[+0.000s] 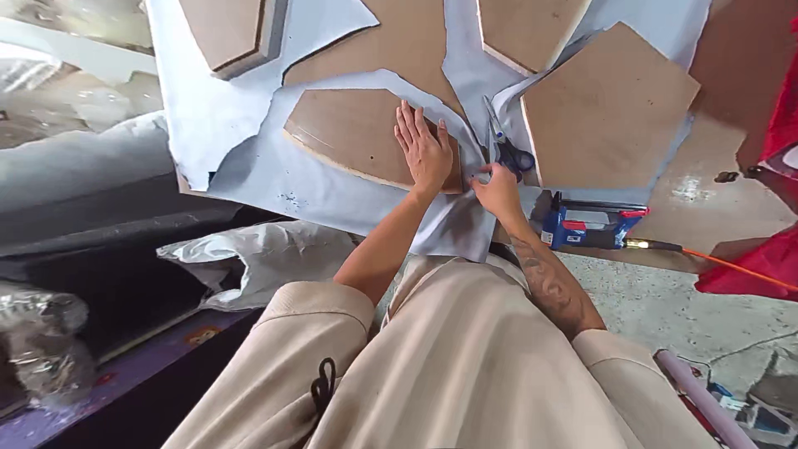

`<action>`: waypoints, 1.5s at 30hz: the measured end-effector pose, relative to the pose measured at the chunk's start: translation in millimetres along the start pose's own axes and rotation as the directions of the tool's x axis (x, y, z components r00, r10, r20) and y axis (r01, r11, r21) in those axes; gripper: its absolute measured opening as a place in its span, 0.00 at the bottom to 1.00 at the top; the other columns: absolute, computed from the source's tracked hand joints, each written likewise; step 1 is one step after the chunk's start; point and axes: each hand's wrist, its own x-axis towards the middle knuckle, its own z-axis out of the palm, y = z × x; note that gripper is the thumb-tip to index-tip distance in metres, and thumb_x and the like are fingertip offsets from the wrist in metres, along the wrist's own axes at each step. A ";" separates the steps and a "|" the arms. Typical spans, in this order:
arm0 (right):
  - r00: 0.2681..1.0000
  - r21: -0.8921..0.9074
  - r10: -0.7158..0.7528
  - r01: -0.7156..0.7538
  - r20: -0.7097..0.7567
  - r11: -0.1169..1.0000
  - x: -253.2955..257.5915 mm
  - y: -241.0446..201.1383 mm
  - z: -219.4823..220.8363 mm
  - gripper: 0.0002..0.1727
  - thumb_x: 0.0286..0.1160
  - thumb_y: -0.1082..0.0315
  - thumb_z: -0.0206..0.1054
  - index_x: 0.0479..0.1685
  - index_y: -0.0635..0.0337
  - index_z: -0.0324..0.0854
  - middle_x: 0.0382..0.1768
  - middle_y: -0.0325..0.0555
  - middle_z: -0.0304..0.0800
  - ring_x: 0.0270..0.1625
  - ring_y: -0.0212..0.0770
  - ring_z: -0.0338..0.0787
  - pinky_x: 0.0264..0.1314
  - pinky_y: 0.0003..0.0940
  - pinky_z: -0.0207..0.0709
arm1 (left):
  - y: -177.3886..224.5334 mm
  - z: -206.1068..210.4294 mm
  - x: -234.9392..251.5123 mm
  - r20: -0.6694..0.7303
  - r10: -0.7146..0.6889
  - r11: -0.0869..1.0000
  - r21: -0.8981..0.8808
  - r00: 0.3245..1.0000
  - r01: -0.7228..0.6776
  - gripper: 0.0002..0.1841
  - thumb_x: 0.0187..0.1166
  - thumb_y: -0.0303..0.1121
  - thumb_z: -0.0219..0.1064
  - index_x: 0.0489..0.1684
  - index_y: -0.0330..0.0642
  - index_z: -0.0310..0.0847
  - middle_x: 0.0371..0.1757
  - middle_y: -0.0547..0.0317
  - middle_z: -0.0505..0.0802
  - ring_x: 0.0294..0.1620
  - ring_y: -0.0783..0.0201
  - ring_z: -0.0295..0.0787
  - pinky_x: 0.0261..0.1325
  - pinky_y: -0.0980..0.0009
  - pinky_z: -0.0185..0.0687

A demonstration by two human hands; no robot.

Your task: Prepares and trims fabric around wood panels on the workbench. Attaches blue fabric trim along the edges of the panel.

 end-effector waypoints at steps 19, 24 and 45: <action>0.900 0.066 -0.352 0.347 0.258 0.936 39.3 30.1 -10.9 0.29 0.89 0.55 0.57 0.12 0.59 0.74 0.11 0.39 0.69 0.16 0.36 0.72 0.23 0.35 0.67 | 19.1 11.0 -3.4 0.168 -0.039 0.981 0.195 0.985 0.006 0.40 0.90 0.55 0.40 0.96 0.38 0.44 0.98 0.46 0.40 0.99 0.48 0.28 0.94 0.35 0.24; 0.723 -0.011 -0.437 0.523 0.535 0.852 44.8 -27.9 2.3 0.24 0.90 0.60 0.51 0.24 0.63 0.79 0.20 0.47 0.78 0.27 0.44 0.83 0.34 0.43 0.79 | -0.1 11.8 -13.0 -0.027 -0.160 0.982 -0.100 0.987 0.157 0.30 0.94 0.40 0.33 0.95 0.49 0.53 0.97 0.66 0.55 0.98 0.65 0.38 0.96 0.37 0.24; 0.993 -0.186 -0.039 0.059 0.112 0.981 34.9 -21.8 -11.9 0.28 0.69 0.46 0.78 0.46 0.67 0.90 0.40 0.62 0.93 0.48 0.59 0.92 0.56 0.66 0.83 | -3.1 -15.1 -5.1 -0.124 -0.191 0.981 -0.050 0.974 0.187 0.31 0.89 0.56 0.45 0.87 0.53 0.70 0.94 0.60 0.64 0.97 0.56 0.46 0.96 0.41 0.37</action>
